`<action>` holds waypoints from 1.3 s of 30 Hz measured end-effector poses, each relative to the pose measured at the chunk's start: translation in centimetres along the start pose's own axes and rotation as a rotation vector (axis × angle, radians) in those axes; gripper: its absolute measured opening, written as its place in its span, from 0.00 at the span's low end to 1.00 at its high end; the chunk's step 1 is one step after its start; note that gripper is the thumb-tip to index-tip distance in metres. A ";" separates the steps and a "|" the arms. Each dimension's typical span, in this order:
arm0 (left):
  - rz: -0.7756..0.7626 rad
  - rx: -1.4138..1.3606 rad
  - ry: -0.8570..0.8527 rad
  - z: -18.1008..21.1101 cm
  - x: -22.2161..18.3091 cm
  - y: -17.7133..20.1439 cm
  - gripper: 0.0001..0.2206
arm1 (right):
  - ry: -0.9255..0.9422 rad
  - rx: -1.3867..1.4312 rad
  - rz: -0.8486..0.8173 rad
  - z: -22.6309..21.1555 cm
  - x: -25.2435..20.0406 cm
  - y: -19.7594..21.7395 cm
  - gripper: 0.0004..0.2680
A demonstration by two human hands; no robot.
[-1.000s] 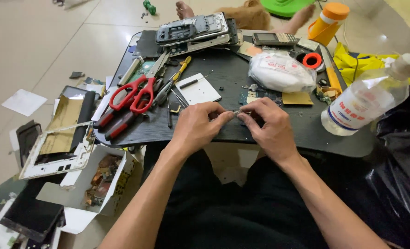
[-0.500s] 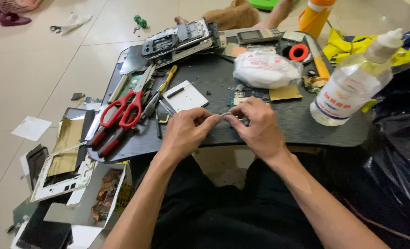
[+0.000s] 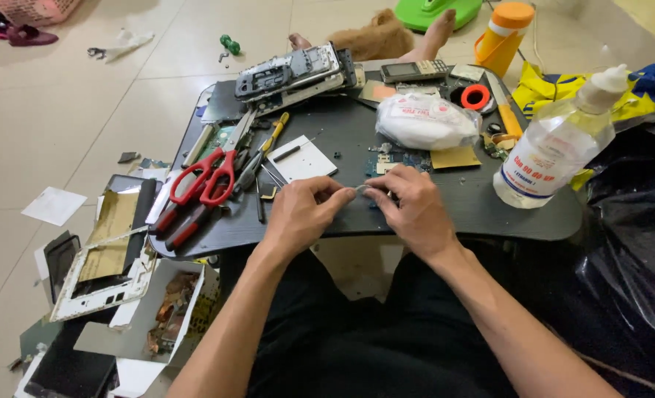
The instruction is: The person sits on the floor at a small table and repairs a phone motherboard, using tweezers to pick up and position small components and connectors on the board. They handle the board, turn it, and place removed parts and debris aside among scattered phone housings and tools.
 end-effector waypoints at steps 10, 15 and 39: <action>0.067 0.126 0.007 -0.2 0.8 -0.4 0.14 | -0.110 -0.033 -0.055 2.0 0.2 1.0 0.16; 0.039 0.168 -0.004 1.6 1.1 -0.5 0.11 | -0.094 -0.212 -0.162 2.6 -0.9 0.1 0.20; -0.087 0.233 -0.034 1.7 1.2 -0.6 0.10 | -0.256 -0.134 -0.285 2.5 -0.3 0.6 0.22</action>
Point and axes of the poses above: each hand's wrist, its own x-axis towards the middle knuckle, its own y-axis out of the back of the hand, z = x × y, the point moved 1 cm from there along x, towards the middle knuckle, and after that the axes turned 11 degrees about y, right-handed, at the moved point
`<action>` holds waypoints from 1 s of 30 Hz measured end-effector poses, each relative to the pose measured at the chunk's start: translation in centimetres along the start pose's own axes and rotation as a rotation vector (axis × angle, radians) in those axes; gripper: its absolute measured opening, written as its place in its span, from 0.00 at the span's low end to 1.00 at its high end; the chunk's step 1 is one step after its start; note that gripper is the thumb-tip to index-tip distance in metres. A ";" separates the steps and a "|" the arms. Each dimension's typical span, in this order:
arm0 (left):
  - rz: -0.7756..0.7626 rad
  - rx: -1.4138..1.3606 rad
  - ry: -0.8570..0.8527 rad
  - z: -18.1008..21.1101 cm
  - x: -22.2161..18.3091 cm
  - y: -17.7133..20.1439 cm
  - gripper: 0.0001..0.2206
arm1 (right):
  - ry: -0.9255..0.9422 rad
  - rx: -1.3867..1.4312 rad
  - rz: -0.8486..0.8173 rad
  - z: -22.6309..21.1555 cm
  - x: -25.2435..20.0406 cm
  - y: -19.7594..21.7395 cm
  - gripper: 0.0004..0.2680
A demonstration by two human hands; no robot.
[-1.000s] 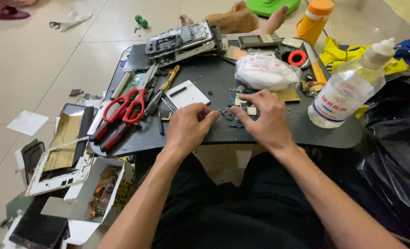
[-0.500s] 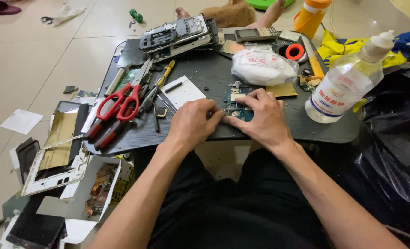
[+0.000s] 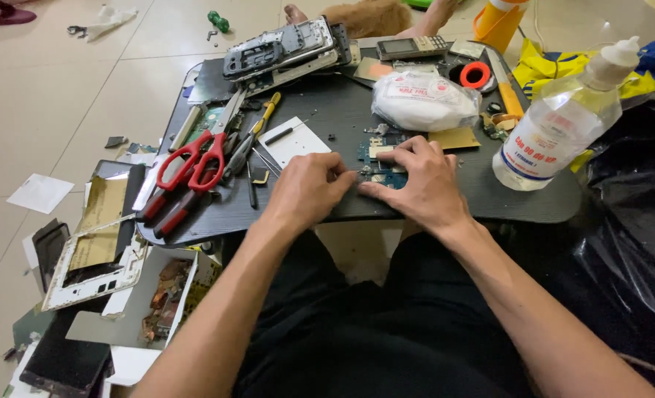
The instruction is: The person sits on the floor at a small table and repairs a phone motherboard, using tweezers to pick up and position small components and connectors on the board. They handle the board, turn it, and place removed parts and debris aside among scattered phone housings and tools.
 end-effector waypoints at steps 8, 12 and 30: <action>-0.026 0.059 -0.010 1.2 0.2 0.2 0.11 | 0.007 0.014 -0.012 0.0 0.1 0.0 0.20; -0.010 0.155 -0.001 2.0 0.1 0.6 0.09 | 0.010 -0.007 -0.033 -0.2 0.0 0.2 0.20; 0.041 -0.006 -0.029 1.6 0.9 -0.9 0.10 | -0.019 0.011 0.003 0.1 0.2 0.1 0.28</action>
Point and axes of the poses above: each hand's wrist, its own x-axis towards the middle knuckle, its own y-axis out of the back of the hand, z = x × y, the point moved 1 cm from there along x, towards the middle knuckle, and after that the axes turned 11 degrees about y, right-handed, at the moved point
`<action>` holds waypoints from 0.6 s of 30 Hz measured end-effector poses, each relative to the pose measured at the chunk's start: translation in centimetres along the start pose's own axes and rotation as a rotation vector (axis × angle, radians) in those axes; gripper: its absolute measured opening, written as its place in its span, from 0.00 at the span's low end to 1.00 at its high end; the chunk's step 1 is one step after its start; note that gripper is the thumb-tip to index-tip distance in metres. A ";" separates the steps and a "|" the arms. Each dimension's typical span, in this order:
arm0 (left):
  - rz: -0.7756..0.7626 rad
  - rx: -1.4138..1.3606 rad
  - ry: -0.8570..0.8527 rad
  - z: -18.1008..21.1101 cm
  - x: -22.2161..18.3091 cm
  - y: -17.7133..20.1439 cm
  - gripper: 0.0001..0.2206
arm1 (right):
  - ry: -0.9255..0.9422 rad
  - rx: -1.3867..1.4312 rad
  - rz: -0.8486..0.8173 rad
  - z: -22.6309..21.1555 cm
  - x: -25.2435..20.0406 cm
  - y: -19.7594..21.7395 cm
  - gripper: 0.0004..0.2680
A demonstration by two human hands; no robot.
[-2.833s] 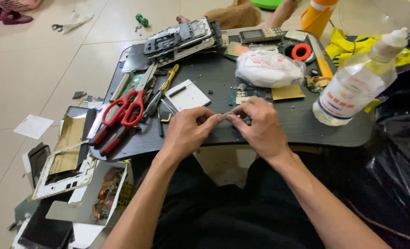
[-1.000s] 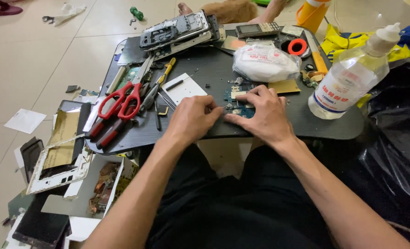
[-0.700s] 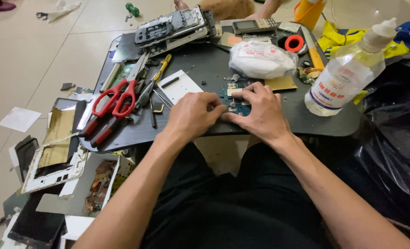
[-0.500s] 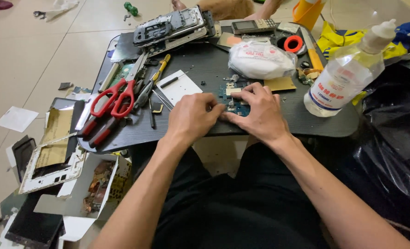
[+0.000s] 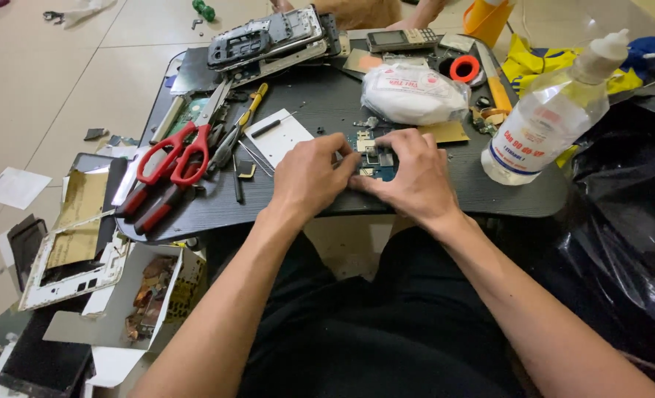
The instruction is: The person sits on the floor at a small table and repairs a phone motherboard, using tweezers to pick up and position small components and connectors on the board. They handle the board, turn it, and place removed parts and debris aside among scattered phone housings and tools.
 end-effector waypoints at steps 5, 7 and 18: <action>-0.092 -0.028 0.004 -0.2 0.2 1.0 0.09 | 0.003 -0.031 0.012 -0.4 0.1 -0.1 0.27; -0.094 -0.065 -0.008 -0.5 0.6 0.7 0.09 | 0.004 -0.035 0.029 -0.4 -0.1 0.1 0.27; -0.027 -0.275 -0.052 -1.6 -0.6 0.1 0.09 | 0.093 0.071 0.124 -0.2 -0.1 0.3 0.26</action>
Point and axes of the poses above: each hand's wrist, its own x-axis towards the middle knuckle, its own y-axis out of the back of the hand, z = x × y, the point moved 1 cm from there along x, towards the middle knuckle, and after that the axes turned 11 degrees about y, right-handed, at the moved point
